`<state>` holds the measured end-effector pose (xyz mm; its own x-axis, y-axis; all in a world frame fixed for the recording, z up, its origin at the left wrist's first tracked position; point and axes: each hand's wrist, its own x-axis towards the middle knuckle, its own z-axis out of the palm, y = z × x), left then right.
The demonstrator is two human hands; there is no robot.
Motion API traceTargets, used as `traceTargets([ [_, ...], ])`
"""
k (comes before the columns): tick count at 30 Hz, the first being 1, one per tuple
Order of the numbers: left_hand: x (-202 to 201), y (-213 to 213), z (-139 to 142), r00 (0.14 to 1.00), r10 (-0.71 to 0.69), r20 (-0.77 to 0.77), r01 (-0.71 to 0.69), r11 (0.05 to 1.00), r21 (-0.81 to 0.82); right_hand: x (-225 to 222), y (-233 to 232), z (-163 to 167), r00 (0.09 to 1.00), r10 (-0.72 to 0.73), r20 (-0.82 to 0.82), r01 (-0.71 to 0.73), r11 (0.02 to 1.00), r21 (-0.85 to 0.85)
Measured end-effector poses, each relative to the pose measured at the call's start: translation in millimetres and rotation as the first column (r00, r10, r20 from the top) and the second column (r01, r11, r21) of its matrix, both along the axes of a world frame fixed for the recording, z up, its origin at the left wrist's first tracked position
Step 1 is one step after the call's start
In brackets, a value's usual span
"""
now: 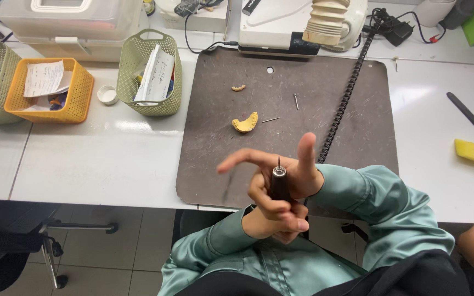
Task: The person holds a dental prosthesis (a denture with artificial teeth) on a work mat and uses a rotary grinding tool to grind and smooth its surfaces. They reposition and turn the denture repeatedly to work on different areas, and occasionally set it down to change or adjust the tool bit before resuming grinding.
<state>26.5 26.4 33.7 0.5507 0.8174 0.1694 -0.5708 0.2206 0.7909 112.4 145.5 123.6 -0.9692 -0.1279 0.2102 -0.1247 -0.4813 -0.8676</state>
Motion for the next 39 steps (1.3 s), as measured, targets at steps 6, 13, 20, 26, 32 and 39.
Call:
traceTargets([
  [6, -18.9, -3.4, 14.6, 0.987, 0.16, 0.018, -0.149, 0.95, -0.275, 7.6, 20.8, -2.4, 0.764, -0.375, -0.525, 0.63, 0.61, 0.481],
  [13, -25.1, 2.7, 20.7, 0.919, 0.35, -0.183, -0.374, 0.92, -0.119, 22.3, 41.4, -9.7, 0.764, -0.063, -0.642, 0.644, 0.007, 0.765],
  [20, -36.2, 7.0, 17.6, 0.971, 0.138, -0.194, -0.184, 0.952, -0.245, 26.1, 40.0, -16.9, 0.848, -0.057, -0.527, 0.529, 0.167, 0.832],
  [26, -29.9, 8.8, 19.6, 0.996, -0.046, -0.078, 0.033, 0.986, -0.161, 22.7, 42.9, -30.0, 0.736, -0.047, -0.675, 0.676, 0.101, 0.73],
  [32, -57.8, -3.6, 51.2, 0.705, 0.452, -0.547, -0.121, 0.836, 0.535, 31.6, 53.4, -50.1, 0.551, -0.303, -0.777, 0.834, 0.189, 0.518],
  [39, -117.8, 46.7, 52.8, -0.148, 0.893, -0.426, 0.135, 0.445, 0.885, 22.3, 73.0, -82.8, 0.557, -0.697, -0.451, 0.822, 0.385, 0.42],
])
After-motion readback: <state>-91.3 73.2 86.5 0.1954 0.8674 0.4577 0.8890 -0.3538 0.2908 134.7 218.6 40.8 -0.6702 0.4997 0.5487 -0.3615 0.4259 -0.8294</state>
